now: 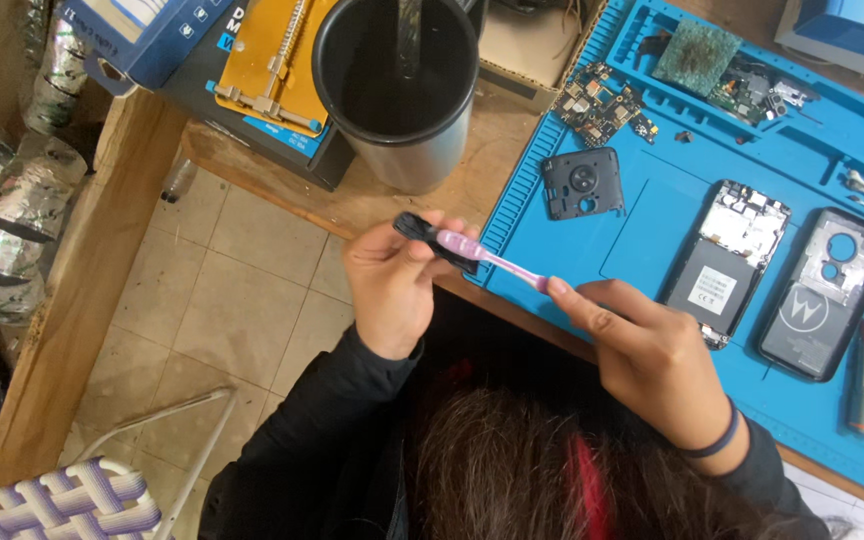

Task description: The person cleans a small black electronic component using a syringe to apply liquid, a toothbrush to scrub, and a screwdriver to scrape residue. The person handles the component repeatedly, switching between tools to remove debris from its surface.

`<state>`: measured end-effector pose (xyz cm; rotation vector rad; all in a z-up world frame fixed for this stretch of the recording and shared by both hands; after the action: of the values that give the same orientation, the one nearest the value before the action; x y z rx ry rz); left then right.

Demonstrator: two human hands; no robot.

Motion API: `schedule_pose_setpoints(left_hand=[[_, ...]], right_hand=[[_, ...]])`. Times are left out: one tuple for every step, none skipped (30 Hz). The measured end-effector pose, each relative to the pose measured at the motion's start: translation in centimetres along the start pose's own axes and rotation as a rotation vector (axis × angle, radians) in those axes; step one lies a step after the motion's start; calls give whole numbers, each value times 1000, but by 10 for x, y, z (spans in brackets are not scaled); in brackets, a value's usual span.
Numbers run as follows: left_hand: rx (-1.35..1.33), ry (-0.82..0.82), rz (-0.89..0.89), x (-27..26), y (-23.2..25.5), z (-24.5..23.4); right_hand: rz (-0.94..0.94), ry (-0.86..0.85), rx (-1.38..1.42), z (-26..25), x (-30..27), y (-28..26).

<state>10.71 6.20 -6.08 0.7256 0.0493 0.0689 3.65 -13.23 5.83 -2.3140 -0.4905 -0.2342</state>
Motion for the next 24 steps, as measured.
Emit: schedule_pose_setpoints(left_hand=[[-1, 5, 2, 0, 5, 0], [94, 9, -32, 0, 6, 0], [189, 14, -66, -1, 8, -1], [189, 11, -73, -1, 7, 0], [176, 6, -57, -1, 8, 1], [159, 4, -39, -2, 9, 2], [157, 4, -43, -2, 6, 2], [146, -6, -33, -3, 5, 2], [135, -17, -23, -3, 3, 3], [134, -17, -24, -5, 3, 7], [161, -61, -43, -7, 1, 16], [189, -103, -59, -9, 0, 24], [190, -101, -57, -8, 0, 22], [247, -40, -85, -7, -2, 14], [305, 22, -114, -6, -3, 6], [303, 20, -112, -3, 0, 6], [231, -25, -88, -1, 5, 12], [157, -66, -74, -2, 8, 16], [155, -64, -81, -2, 8, 14], [158, -53, -86, -1, 7, 11], [160, -42, -91, 0, 6, 9], [157, -42, -93, -1, 5, 10], [176, -90, -70, -2, 6, 16], [198, -139, -45, -3, 9, 22]], right_hand=[[-2, -5, 1, -7, -4, 3], [3, -97, -55, -4, -9, 6], [9, -189, -112, -2, -15, 10], [16, -187, -112, -9, -15, 8], [22, -140, -122, -21, -15, 6], [26, -95, -133, -32, -15, 4], [30, -97, -136, -30, -14, 3], [10, -57, -97, -32, -11, -2], [-10, -18, -59, -33, -9, -6], [-9, -18, -60, -27, -10, -3], [-15, -65, -110, -16, -11, 0], [-24, -114, -159, -4, -12, 2], [-26, -115, -158, -7, -13, 6], [1, -168, -126, -5, -14, 14], [28, -221, -94, -3, -16, 21], [26, -220, -96, -12, -14, 22], [24, -248, -116, -18, -13, 23], [31, -281, -134, -23, -16, 24], [38, -285, -134, -28, -17, 25], [68, -264, -108, -35, -17, 28], [98, -244, -81, -43, -18, 30], [100, -245, -84, -39, -17, 30], [89, -224, -82, -38, -16, 28], [74, -201, -77, -36, -14, 25]])
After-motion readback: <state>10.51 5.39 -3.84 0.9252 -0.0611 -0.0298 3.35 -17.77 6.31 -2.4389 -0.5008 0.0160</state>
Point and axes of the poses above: each hand's wrist, its own x-axis towards the middle knuckle, its own z-axis out of the palm, y = z × x, the point moved 10 cm from there along x, towards the middle knuckle, and after that the axes turned 1 degree about -y, right-handed, at the moved point
